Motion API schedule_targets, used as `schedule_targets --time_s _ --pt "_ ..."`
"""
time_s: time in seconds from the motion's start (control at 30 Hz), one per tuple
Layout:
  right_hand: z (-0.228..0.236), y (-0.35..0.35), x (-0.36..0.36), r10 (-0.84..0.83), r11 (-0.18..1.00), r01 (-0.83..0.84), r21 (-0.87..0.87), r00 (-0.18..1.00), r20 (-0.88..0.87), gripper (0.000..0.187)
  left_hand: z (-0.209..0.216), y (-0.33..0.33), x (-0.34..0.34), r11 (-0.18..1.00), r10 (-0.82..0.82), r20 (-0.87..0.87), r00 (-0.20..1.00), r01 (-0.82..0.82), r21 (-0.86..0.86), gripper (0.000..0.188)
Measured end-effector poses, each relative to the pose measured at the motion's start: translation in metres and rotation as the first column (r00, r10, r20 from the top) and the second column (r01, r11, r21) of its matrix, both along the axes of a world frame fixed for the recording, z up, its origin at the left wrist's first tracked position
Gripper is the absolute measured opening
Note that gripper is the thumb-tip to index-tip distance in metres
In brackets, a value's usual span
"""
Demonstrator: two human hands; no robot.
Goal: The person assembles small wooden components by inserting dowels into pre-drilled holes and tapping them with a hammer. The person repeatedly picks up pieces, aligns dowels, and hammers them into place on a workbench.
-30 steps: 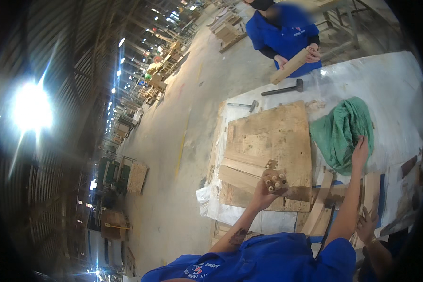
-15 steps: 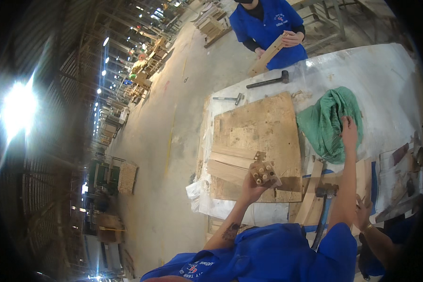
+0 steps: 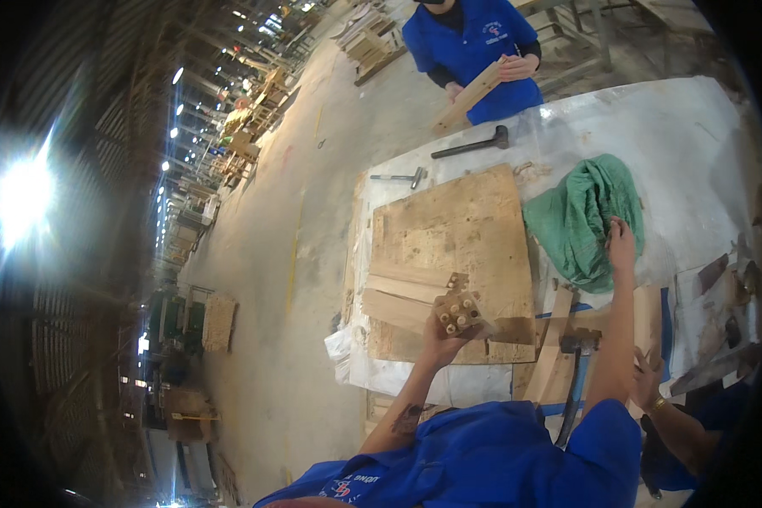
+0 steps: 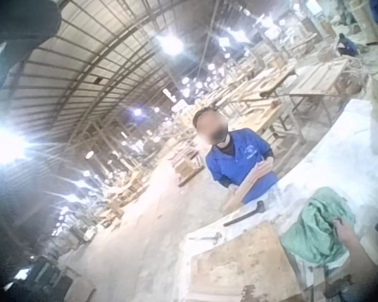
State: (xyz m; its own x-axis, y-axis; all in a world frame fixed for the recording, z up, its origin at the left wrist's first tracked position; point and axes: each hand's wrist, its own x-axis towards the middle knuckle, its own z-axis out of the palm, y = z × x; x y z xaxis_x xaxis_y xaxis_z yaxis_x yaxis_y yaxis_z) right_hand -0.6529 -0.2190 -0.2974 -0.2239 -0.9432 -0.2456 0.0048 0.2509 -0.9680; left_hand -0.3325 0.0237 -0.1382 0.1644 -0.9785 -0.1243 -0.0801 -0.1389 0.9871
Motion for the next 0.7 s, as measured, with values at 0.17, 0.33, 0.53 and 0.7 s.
schedule_targets --time_s 0.17,0.33,0.53,0.7 --pt "0.007 0.001 0.007 0.175 0.967 -0.251 -0.039 0.772 -0.611 0.034 0.005 0.000 0.001 1.000 0.007 0.029 1.000 -0.006 -0.029 0.059" --pt "0.011 -0.012 -0.015 0.129 0.903 -0.361 -0.233 0.746 -0.653 0.033 0.000 -0.003 0.008 0.998 -0.015 0.015 1.000 0.014 0.064 0.060" --pt "0.027 -0.011 0.000 0.114 0.956 -0.252 -0.150 0.790 -0.603 0.021 0.002 -0.003 0.006 0.997 -0.044 0.012 0.999 0.044 -0.067 0.059" --pt "0.046 -0.017 0.000 0.026 0.953 -0.212 -0.219 0.773 -0.634 0.024 -0.001 -0.007 0.007 0.989 -0.106 -0.009 0.994 0.104 -0.102 0.063"
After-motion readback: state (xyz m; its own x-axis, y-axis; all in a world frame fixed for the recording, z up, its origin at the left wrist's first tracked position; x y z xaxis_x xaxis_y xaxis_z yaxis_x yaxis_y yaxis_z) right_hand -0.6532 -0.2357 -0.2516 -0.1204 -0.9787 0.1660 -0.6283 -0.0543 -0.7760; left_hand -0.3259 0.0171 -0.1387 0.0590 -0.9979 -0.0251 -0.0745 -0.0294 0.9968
